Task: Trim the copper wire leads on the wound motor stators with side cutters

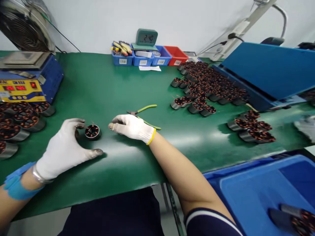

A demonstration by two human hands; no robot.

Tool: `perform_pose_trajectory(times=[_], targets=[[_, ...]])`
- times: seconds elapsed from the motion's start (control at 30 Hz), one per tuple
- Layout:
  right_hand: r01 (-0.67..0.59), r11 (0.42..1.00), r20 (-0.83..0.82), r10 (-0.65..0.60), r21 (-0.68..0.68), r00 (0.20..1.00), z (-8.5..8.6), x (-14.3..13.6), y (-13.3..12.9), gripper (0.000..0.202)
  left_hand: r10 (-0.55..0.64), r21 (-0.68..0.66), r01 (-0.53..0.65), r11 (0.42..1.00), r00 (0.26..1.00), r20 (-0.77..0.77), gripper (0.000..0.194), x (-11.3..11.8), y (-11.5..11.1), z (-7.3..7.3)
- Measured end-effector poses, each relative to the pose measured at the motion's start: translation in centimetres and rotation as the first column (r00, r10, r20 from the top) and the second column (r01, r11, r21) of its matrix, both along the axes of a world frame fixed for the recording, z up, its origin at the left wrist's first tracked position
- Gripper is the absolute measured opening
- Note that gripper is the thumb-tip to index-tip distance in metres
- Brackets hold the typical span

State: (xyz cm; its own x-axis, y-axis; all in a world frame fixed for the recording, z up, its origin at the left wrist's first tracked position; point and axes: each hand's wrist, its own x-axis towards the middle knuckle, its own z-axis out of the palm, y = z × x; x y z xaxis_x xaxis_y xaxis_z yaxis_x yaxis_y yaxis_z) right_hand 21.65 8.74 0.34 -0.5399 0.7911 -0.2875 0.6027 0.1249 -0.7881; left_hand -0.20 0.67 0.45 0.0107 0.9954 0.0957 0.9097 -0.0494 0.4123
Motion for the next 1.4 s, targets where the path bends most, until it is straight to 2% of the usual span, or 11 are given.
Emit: perform_pose_trajectory(times=[0.1, 0.2, 0.3, 0.47, 0.57, 0.67, 0.9, 1.03, 1.1, 1.23, 1.4], targets=[[-0.03, 0.998, 0.063, 0.033, -0.046, 0.997, 0.9, -0.4, 0.2, 0.04, 0.093, -0.058, -0.087, 0.995, 0.989, 0.119, 0.1, -0.5, 0.3, -0.2], [-0.058, 0.995, 0.105, 0.066, -0.08, 0.992, 1.3, -2.2, 0.1, 0.041, 0.102, -0.131, -0.072, 0.989, 0.966, 0.236, 0.104, -0.1, 1.0, -1.0], [0.042, 0.997, 0.081, -0.037, -0.066, 0.996, 0.7, -4.2, -0.2, 0.035, 0.088, -0.133, -0.042, 0.99, 0.928, 0.362, 0.097, 0.3, 1.7, -1.9], [0.205, 0.975, 0.094, -0.213, 0.087, 0.973, -0.6, -5.3, -0.5, 0.023, 0.045, -0.117, -0.002, 0.993, 0.931, 0.363, 0.095, 0.1, 1.9, -2.2], [0.192, 0.938, 0.275, -0.272, 0.288, 0.922, -0.7, -4.6, -0.2, 0.021, -0.009, -0.127, 0.064, 0.99, 0.922, 0.388, 0.095, 0.0, 2.1, -1.7], [0.147, 0.907, 0.299, -0.278, 0.395, 0.913, -0.3, -4.1, 0.0, 0.026, -0.032, -0.159, 0.112, 0.981, 0.899, 0.436, 0.097, -0.1, 2.1, -1.3], [0.103, 0.983, 0.058, -0.113, 0.154, 0.992, -0.1, -4.7, -0.8, 0.015, -0.051, -0.239, 0.201, 0.95, 0.856, 0.515, 0.101, -0.8, 2.1, -0.8], [0.112, 0.914, 0.231, -0.214, 0.389, 0.949, -0.6, -4.3, -0.7, 0.018, -0.086, -0.229, 0.237, 0.944, 0.849, 0.521, 0.1, -1.1, 2.2, -0.8], [0.096, 0.883, 0.192, -0.204, 0.459, 0.96, -0.7, -4.3, -0.7, 0.024, -0.084, -0.247, 0.252, 0.936, 0.839, 0.538, 0.101, -1.1, 2.3, -0.6], [0.093, 0.947, -0.032, -0.087, 0.307, 0.996, -0.9, -5.0, -1.1, 0.034, -0.051, -0.312, 0.261, 0.914, 0.835, 0.548, 0.104, -1.3, 2.4, -0.2], [0.242, 0.966, -0.106, -0.232, 0.094, 0.967, -0.9, -5.2, -1.8, 0.012, -0.095, -0.299, 0.293, 0.908, 0.839, 0.535, 0.104, -1.5, 2.4, -0.2]])
